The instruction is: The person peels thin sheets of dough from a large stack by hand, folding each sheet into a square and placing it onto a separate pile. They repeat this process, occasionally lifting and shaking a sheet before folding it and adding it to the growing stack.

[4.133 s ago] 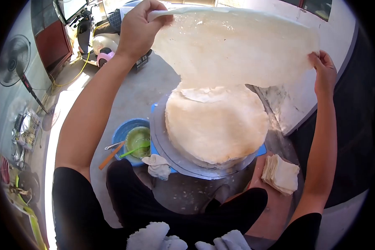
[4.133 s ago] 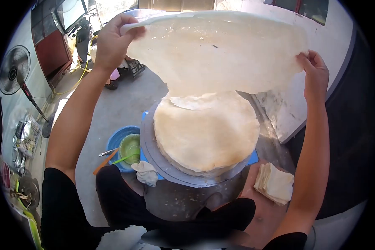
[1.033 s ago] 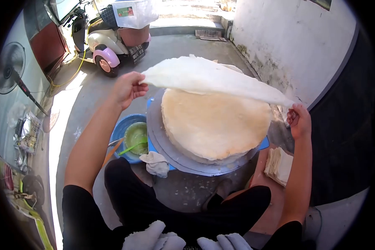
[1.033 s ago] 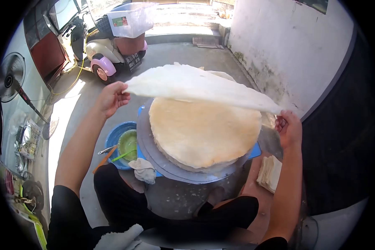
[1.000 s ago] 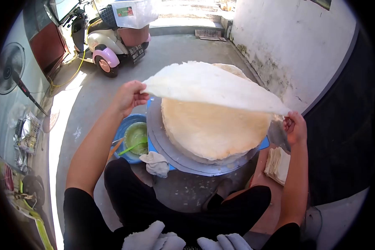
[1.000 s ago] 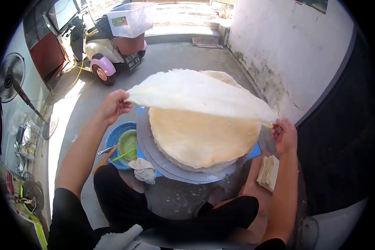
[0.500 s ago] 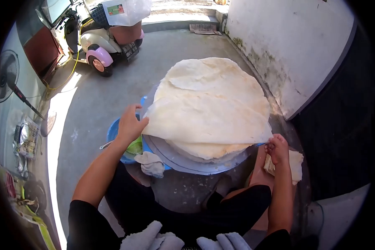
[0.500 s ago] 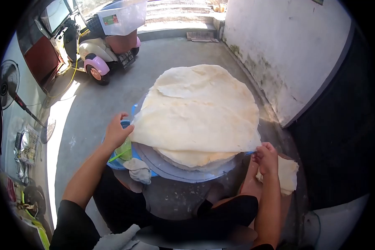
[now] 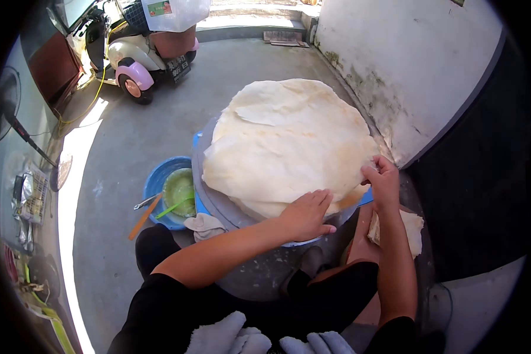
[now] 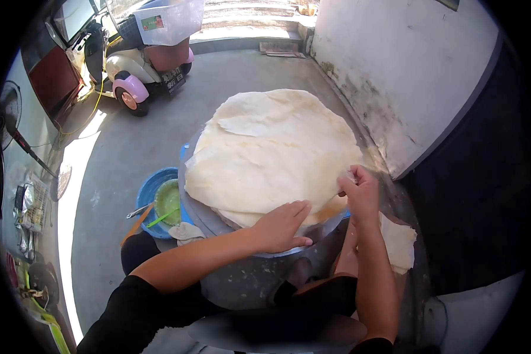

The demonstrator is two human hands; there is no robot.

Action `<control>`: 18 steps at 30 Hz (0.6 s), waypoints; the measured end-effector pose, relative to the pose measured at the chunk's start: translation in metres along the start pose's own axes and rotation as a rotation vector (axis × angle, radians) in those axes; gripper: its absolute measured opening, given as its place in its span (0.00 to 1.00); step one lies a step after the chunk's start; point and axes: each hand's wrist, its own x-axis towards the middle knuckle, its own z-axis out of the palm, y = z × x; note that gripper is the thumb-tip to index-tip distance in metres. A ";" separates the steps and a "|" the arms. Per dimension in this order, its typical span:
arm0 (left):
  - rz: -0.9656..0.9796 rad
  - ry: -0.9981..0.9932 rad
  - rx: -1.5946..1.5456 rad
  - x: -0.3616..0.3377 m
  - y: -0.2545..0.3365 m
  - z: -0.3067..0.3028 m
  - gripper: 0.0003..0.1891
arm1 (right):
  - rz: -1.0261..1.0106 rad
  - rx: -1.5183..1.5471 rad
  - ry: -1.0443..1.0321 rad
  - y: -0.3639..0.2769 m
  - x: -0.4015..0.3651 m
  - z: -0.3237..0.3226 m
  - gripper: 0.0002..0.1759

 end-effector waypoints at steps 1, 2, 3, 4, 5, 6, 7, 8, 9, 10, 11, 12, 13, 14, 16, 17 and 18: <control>0.013 0.076 0.057 -0.001 0.000 0.004 0.41 | -0.057 -0.018 -0.085 -0.005 0.005 0.019 0.05; 0.014 0.076 0.059 -0.002 0.002 0.005 0.41 | -0.081 -0.151 -0.183 -0.009 0.008 0.039 0.06; 0.001 0.057 0.060 -0.003 0.005 0.004 0.40 | -0.107 -0.283 -0.282 -0.011 0.010 0.060 0.06; -0.015 0.040 0.061 -0.004 0.008 0.002 0.38 | -0.163 -0.438 -0.317 -0.009 0.008 0.083 0.07; -0.021 0.044 0.065 -0.005 0.010 0.001 0.38 | -0.220 -0.594 -0.351 -0.004 0.007 0.104 0.08; -0.075 0.014 0.028 -0.005 0.011 0.001 0.36 | -0.215 -0.672 -0.408 0.009 0.006 0.120 0.09; -0.128 -0.018 -0.009 -0.006 0.013 -0.001 0.33 | -0.209 -0.752 -0.462 0.022 0.005 0.129 0.09; -0.130 -0.015 -0.008 -0.008 0.014 -0.003 0.33 | -0.212 -0.751 -0.464 0.031 0.005 0.131 0.09; -0.132 -0.015 -0.011 -0.011 0.016 -0.006 0.30 | -0.165 -0.740 -0.548 0.035 0.004 0.134 0.10; -0.134 -0.016 -0.015 -0.014 0.016 -0.007 0.28 | -0.115 -0.727 -0.630 0.037 0.004 0.136 0.11; -0.137 -0.016 -0.017 -0.019 0.015 -0.006 0.28 | -0.114 -0.728 -0.633 0.038 0.005 0.132 0.11; -0.048 0.095 0.018 -0.026 0.013 -0.004 0.27 | -0.034 -0.609 -0.683 0.030 0.005 0.125 0.13; 0.041 0.202 0.052 -0.032 0.011 -0.006 0.27 | 0.049 -0.488 -0.729 0.024 0.005 0.118 0.15; 0.036 0.199 0.049 -0.037 0.009 -0.010 0.27 | 0.054 -0.486 -0.733 0.019 0.007 0.112 0.15; 0.077 0.292 0.024 -0.041 0.010 -0.027 0.30 | -0.073 -0.646 -0.384 0.012 0.018 0.102 0.22; 0.072 0.294 0.024 -0.042 0.008 -0.027 0.30 | -0.073 -0.645 -0.389 0.025 0.024 0.099 0.22; 0.002 0.319 0.159 -0.041 0.005 -0.025 0.30 | -0.328 -0.861 -0.260 0.048 0.033 0.098 0.26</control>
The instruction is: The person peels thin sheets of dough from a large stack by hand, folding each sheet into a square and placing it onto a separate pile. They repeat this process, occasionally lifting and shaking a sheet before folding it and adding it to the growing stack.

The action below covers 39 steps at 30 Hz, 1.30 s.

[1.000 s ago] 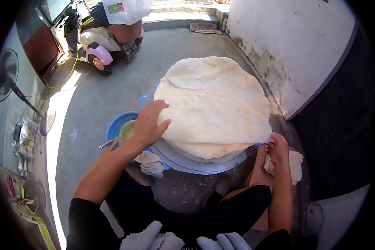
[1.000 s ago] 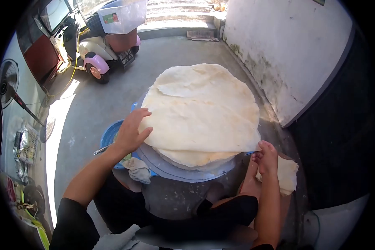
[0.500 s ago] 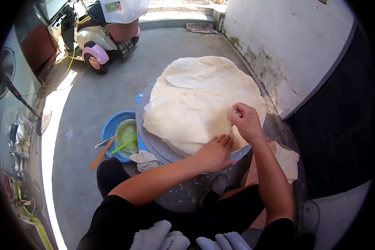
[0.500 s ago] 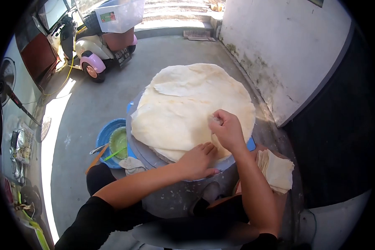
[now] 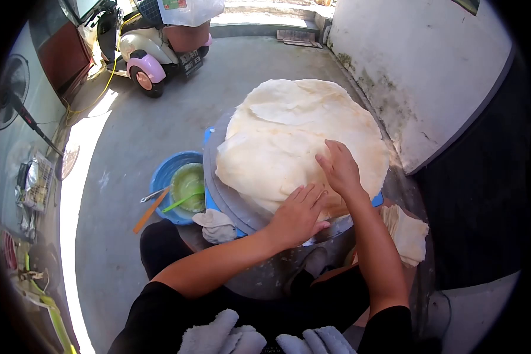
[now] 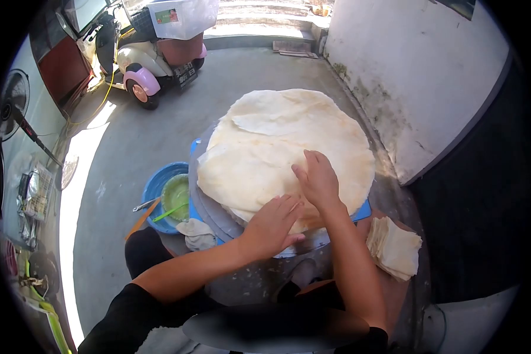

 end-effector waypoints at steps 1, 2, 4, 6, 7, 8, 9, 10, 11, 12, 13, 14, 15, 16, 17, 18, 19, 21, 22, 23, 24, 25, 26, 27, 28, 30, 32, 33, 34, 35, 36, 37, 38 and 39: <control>-0.047 0.021 0.145 0.000 -0.003 0.002 0.31 | -0.153 -0.263 0.179 0.013 0.004 0.013 0.31; -0.049 0.022 0.149 -0.004 -0.006 0.005 0.31 | -0.009 -0.269 -0.072 0.019 0.004 0.019 0.43; -0.086 -0.094 0.209 -0.015 -0.010 0.004 0.31 | 0.016 -0.317 -0.117 0.026 0.004 0.033 0.44; -0.062 -0.101 0.144 -0.027 -0.015 -0.008 0.29 | 0.042 -0.363 -0.168 0.029 0.002 0.042 0.46; -0.031 -0.100 0.074 -0.033 -0.014 -0.018 0.27 | 0.076 -0.361 -0.209 0.026 0.004 0.040 0.47; -0.033 -0.102 0.075 -0.041 -0.011 -0.030 0.27 | 0.109 -0.361 -0.246 0.024 0.006 0.035 0.49; -0.283 -0.090 -0.121 -0.049 -0.009 -0.044 0.25 | 0.112 -0.357 -0.245 0.018 0.007 0.027 0.49; -0.533 -0.082 -0.319 -0.059 -0.010 -0.055 0.23 | 0.106 -0.347 -0.229 0.009 0.005 0.016 0.48; -0.727 -0.037 -0.514 -0.068 -0.020 -0.061 0.21 | 0.098 -0.339 -0.216 0.002 0.002 0.005 0.47; -0.923 0.015 -0.709 -0.078 -0.032 -0.066 0.19 | 0.099 -0.336 -0.221 -0.004 -0.003 -0.004 0.47; -0.933 0.013 -0.709 -0.090 -0.048 -0.065 0.19 | 0.050 -0.320 -0.301 -0.012 -0.011 -0.012 0.47; -1.113 0.190 -0.996 -0.101 -0.068 -0.062 0.20 | -0.002 -0.304 -0.377 -0.016 -0.017 -0.015 0.47; -1.273 0.381 -1.283 -0.105 -0.086 -0.057 0.21 | -0.006 -0.302 -0.374 -0.015 -0.025 -0.011 0.47; -1.271 0.382 -1.282 -0.105 -0.098 -0.052 0.21 | -0.020 -0.343 -0.412 -0.013 -0.037 -0.004 0.47; -1.344 0.447 -1.401 -0.103 -0.108 -0.048 0.22 | -0.031 -0.385 -0.450 -0.011 -0.044 -0.001 0.47; -1.413 0.513 -1.521 -0.100 -0.115 -0.045 0.22 | -0.031 -0.394 -0.450 -0.013 -0.043 -0.003 0.47; -1.404 0.510 -1.522 -0.094 -0.120 -0.043 0.22 | -0.030 -0.397 -0.443 -0.017 -0.041 -0.005 0.47; -1.322 0.700 -1.573 -0.086 -0.125 -0.040 0.19 | -0.034 -0.430 -0.413 -0.029 -0.042 -0.007 0.45; -1.321 0.698 -1.569 -0.082 -0.128 -0.042 0.19 | -0.033 -0.427 -0.410 -0.035 -0.045 -0.006 0.45; -1.314 0.767 -1.546 -0.080 -0.130 -0.044 0.18 | -0.084 -0.355 -0.393 -0.043 -0.050 -0.005 0.44; -1.309 0.835 -1.520 -0.078 -0.131 -0.045 0.17 | -0.135 -0.281 -0.377 -0.051 -0.056 -0.003 0.43; -1.314 0.831 -1.515 -0.080 -0.135 -0.044 0.17 | -0.131 -0.275 -0.378 -0.060 -0.063 0.002 0.43; -1.284 0.920 -1.490 -0.081 -0.142 -0.042 0.15 | -0.177 -0.243 -0.381 -0.071 -0.069 0.006 0.42; -1.249 1.009 -1.463 -0.080 -0.146 -0.042 0.14 | -0.224 -0.211 -0.381 -0.081 -0.075 0.011 0.42; -1.247 1.002 -1.461 -0.075 -0.141 -0.045 0.14 | -0.219 -0.209 -0.376 -0.088 -0.083 0.016 0.42; -1.076 1.096 -1.242 -0.064 -0.126 -0.052 0.09 | -0.272 -0.213 -0.397 -0.099 -0.096 0.026 0.42; -0.940 1.085 -1.103 -0.043 -0.100 -0.064 0.08 | -0.253 -0.190 -0.340 -0.101 -0.101 0.033 0.42; -0.798 1.077 -0.965 -0.031 -0.091 -0.066 0.08 | -0.243 -0.171 -0.281 -0.100 -0.102 0.035 0.43; -0.797 1.067 -0.968 -0.021 -0.087 -0.065 0.08 | -0.233 -0.170 -0.278 -0.099 -0.104 0.038 0.43; -0.679 0.904 -0.825 -0.011 -0.085 -0.064 0.08 | -0.243 -0.179 -0.258 -0.097 -0.105 0.041 0.43; -0.561 0.745 -0.681 -0.001 -0.080 -0.062 0.08 | -0.256 -0.188 -0.239 -0.097 -0.106 0.043 0.43; -0.529 0.635 -0.602 0.015 -0.066 -0.059 0.08 | -0.256 -0.187 -0.238 -0.097 -0.108 0.043 0.43; -0.502 0.537 -0.491 0.032 -0.048 -0.054 0.09 | -0.275 -0.199 -0.195 -0.098 -0.110 0.044 0.42; -0.454 0.368 -0.397 0.042 -0.041 -0.044 0.09 | -0.294 -0.209 -0.152 -0.099 -0.111 0.045 0.42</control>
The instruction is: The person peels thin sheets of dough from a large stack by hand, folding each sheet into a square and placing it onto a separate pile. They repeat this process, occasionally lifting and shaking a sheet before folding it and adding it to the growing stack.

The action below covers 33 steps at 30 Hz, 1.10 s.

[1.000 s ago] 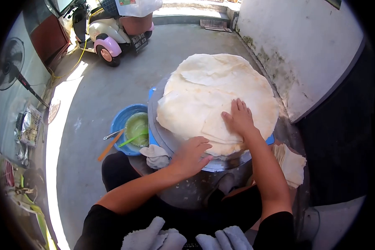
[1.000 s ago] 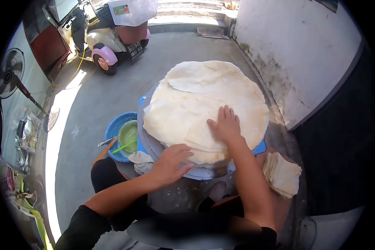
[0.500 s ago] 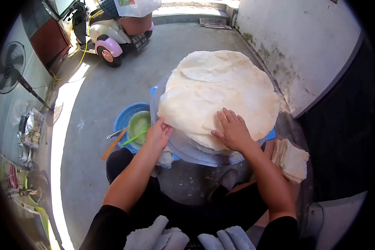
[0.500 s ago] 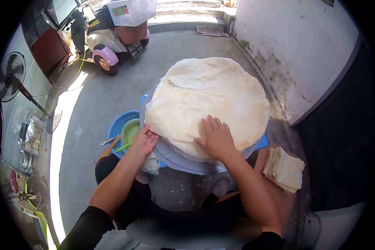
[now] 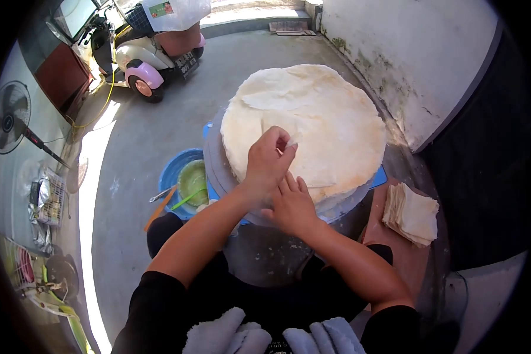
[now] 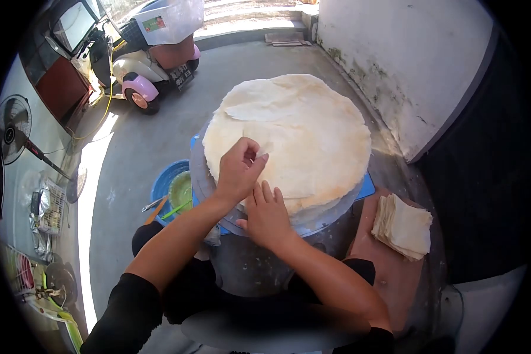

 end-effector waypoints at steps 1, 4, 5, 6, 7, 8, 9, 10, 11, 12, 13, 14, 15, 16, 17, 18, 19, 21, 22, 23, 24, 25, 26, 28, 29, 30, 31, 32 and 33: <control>0.129 -0.079 0.109 0.001 0.000 0.017 0.09 | -0.001 0.002 0.001 0.000 0.002 -0.004 0.42; 0.243 -0.372 0.339 0.000 -0.009 0.055 0.09 | -0.009 0.251 -0.139 0.002 0.006 -0.013 0.37; 0.238 -0.520 0.419 -0.001 -0.015 0.059 0.10 | 0.006 0.275 -0.087 0.002 0.002 -0.009 0.34; 0.241 -0.525 0.414 0.001 -0.013 0.057 0.10 | 0.022 0.297 -0.034 0.004 0.000 -0.008 0.32; 0.191 -0.615 0.418 0.004 -0.013 0.055 0.11 | 0.033 0.296 -0.035 0.006 -0.004 -0.008 0.32; 0.141 -0.708 0.422 0.007 -0.013 0.052 0.12 | -0.017 0.241 0.097 0.007 -0.008 -0.009 0.26; 0.039 -0.770 0.358 0.013 -0.009 0.045 0.15 | -0.069 0.185 0.225 0.007 -0.011 -0.011 0.20; 0.034 -0.773 0.355 0.013 -0.018 0.042 0.15 | -0.066 0.187 0.220 0.009 -0.012 -0.021 0.20; 0.095 -0.619 0.263 0.014 -0.029 0.038 0.14 | -0.022 0.230 0.138 0.012 -0.009 -0.037 0.15; 0.154 -0.463 0.176 0.015 -0.037 0.032 0.14 | 0.019 0.275 0.057 0.019 -0.005 -0.047 0.10; 0.098 -0.509 0.282 0.021 -0.036 0.023 0.21 | 0.012 0.277 0.249 0.029 -0.001 -0.052 0.07; 0.092 -0.509 0.285 0.017 -0.046 0.025 0.21 | 0.077 0.240 0.302 0.040 0.005 -0.059 0.07; 0.251 -0.458 0.402 0.011 -0.061 0.031 0.26 | 0.143 0.200 0.355 0.054 0.011 -0.066 0.07; 0.412 -0.403 0.516 0.006 -0.070 0.036 0.31 | 0.276 0.174 0.322 0.073 0.015 -0.066 0.07; 0.298 -0.739 0.550 0.003 -0.055 0.034 0.36 | 0.377 0.139 0.326 0.091 0.017 -0.067 0.12; 0.304 -0.740 0.545 -0.005 -0.057 0.038 0.36 | 0.381 0.133 0.327 0.105 0.020 -0.066 0.12; 0.410 -0.670 0.621 -0.017 -0.059 0.044 0.34 | 0.523 0.091 0.176 0.116 0.023 -0.065 0.16; 0.508 -0.638 0.672 -0.021 -0.062 0.047 0.31 | 0.671 0.047 0.026 0.123 0.029 -0.068 0.20; 0.511 -0.639 0.671 -0.020 -0.061 0.047 0.31 | 0.706 0.054 -0.032 0.120 0.035 -0.069 0.24; 0.503 -0.646 0.662 -0.020 -0.060 0.046 0.32 | 0.735 0.062 -0.089 0.117 0.039 -0.069 0.28; 0.493 -0.648 0.658 -0.020 -0.059 0.043 0.32 | 0.725 0.062 -0.087 0.115 0.042 -0.067 0.28; 0.490 -0.638 0.665 -0.020 -0.058 0.040 0.32 | 0.753 0.058 -0.090 0.113 0.045 -0.063 0.28; 0.452 -0.648 0.603 -0.020 -0.057 0.039 0.32 | 0.782 0.054 -0.093 0.113 0.048 -0.061 0.29; 0.415 -0.665 0.538 -0.025 -0.052 0.034 0.31 | 0.822 0.106 -0.164 0.116 0.055 -0.069 0.30; 0.413 -0.628 0.518 -0.030 -0.051 0.029 0.31 | 0.867 0.157 -0.237 0.119 0.057 -0.073 0.30; 0.411 -0.590 0.497 -0.032 -0.046 0.023 0.32 | 0.869 0.156 -0.236 0.125 0.058 -0.072 0.30; 0.414 -0.592 0.497 -0.032 -0.042 0.014 0.32 | 0.874 0.176 -0.245 0.132 0.058 -0.067 0.30; 0.424 -0.593 0.507 -0.033 -0.038 0.003 0.32 | 0.878 0.196 -0.255 0.138 0.059 -0.061 0.29; 0.433 -0.594 0.517 -0.034 -0.034 -0.010 0.33 | 0.880 0.197 -0.254 0.142 0.059 -0.057 0.29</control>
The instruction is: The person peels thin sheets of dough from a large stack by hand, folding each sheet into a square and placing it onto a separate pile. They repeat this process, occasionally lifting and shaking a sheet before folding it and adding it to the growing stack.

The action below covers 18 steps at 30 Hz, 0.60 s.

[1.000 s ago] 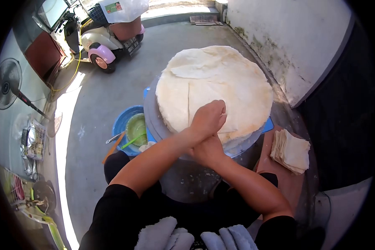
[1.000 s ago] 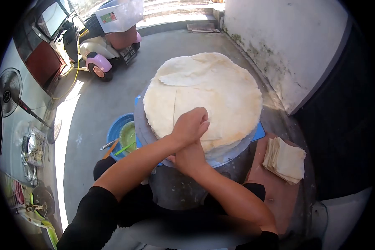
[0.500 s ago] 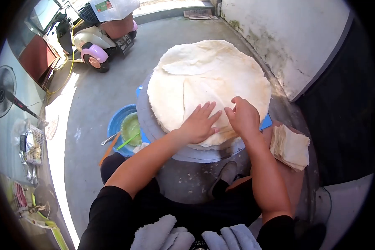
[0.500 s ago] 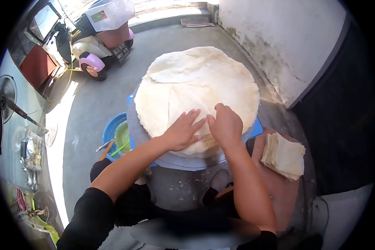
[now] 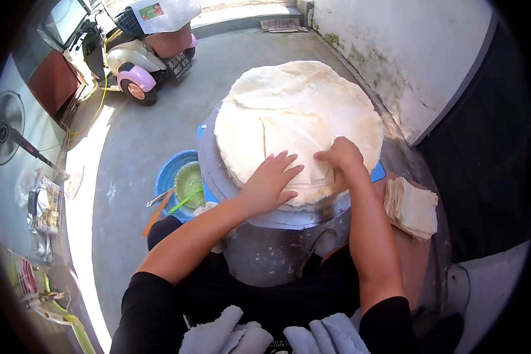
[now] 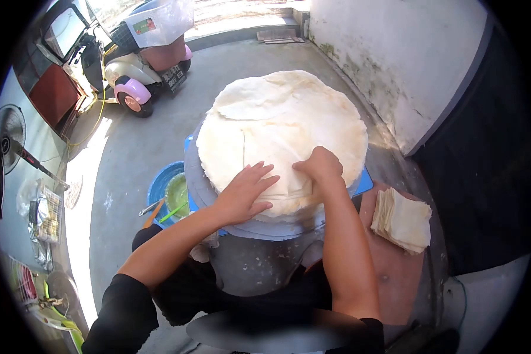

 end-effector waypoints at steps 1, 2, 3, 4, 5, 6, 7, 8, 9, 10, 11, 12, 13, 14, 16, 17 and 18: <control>0.003 -0.002 0.000 -0.007 0.000 -0.012 0.33 | -0.038 0.013 -0.006 0.002 0.004 0.003 0.28; -0.037 -0.015 0.021 -0.013 0.000 -0.023 0.32 | -0.073 0.026 -0.012 0.004 0.006 0.007 0.27; -0.077 -0.026 0.042 -0.020 -0.004 -0.032 0.31 | -0.068 0.028 -0.011 0.006 0.007 0.011 0.27; -0.087 0.039 0.036 -0.030 -0.010 -0.034 0.29 | -0.100 0.113 0.102 0.006 0.006 0.016 0.24; -0.079 0.034 0.030 -0.040 -0.017 -0.036 0.29 | -0.126 0.197 0.216 0.008 0.005 0.021 0.22; -0.146 0.089 -0.025 -0.049 -0.023 -0.038 0.28 | -0.110 0.197 0.218 0.006 0.000 0.022 0.22; -0.209 0.141 -0.084 -0.055 -0.028 -0.038 0.27 | -0.050 0.428 0.207 0.001 -0.004 0.022 0.20; -0.187 0.127 -0.101 -0.057 -0.031 -0.040 0.27 | 0.017 0.659 0.205 0.000 -0.007 0.022 0.18; -0.266 0.184 -0.182 -0.055 -0.030 -0.042 0.25 | 0.032 0.731 0.127 0.003 -0.004 0.021 0.17; -0.349 0.234 -0.268 -0.053 -0.029 -0.042 0.22 | 0.050 0.804 0.049 0.005 -0.002 0.019 0.16; -0.322 0.214 -0.293 -0.051 -0.028 -0.042 0.22 | 0.027 0.717 -0.011 0.007 0.000 0.015 0.18; -0.327 0.256 -0.285 -0.049 -0.027 -0.044 0.21 | 0.050 0.764 -0.087 0.003 -0.007 0.008 0.19; -0.338 0.300 -0.272 -0.047 -0.025 -0.045 0.19 | 0.061 0.783 -0.107 0.000 -0.008 0.009 0.20; -0.320 0.290 -0.280 -0.046 -0.024 -0.045 0.19 | 0.011 0.669 -0.073 0.000 -0.007 0.009 0.18; -0.323 0.297 -0.241 -0.047 -0.021 -0.046 0.18 | -0.031 0.560 -0.035 0.001 -0.001 0.019 0.17; -0.314 0.293 -0.245 -0.046 -0.020 -0.046 0.18 | -0.109 0.394 0.091 0.003 0.004 0.030 0.17; -0.311 0.296 -0.239 -0.046 -0.020 -0.046 0.18 | -0.187 0.224 0.212 0.001 0.001 0.030 0.18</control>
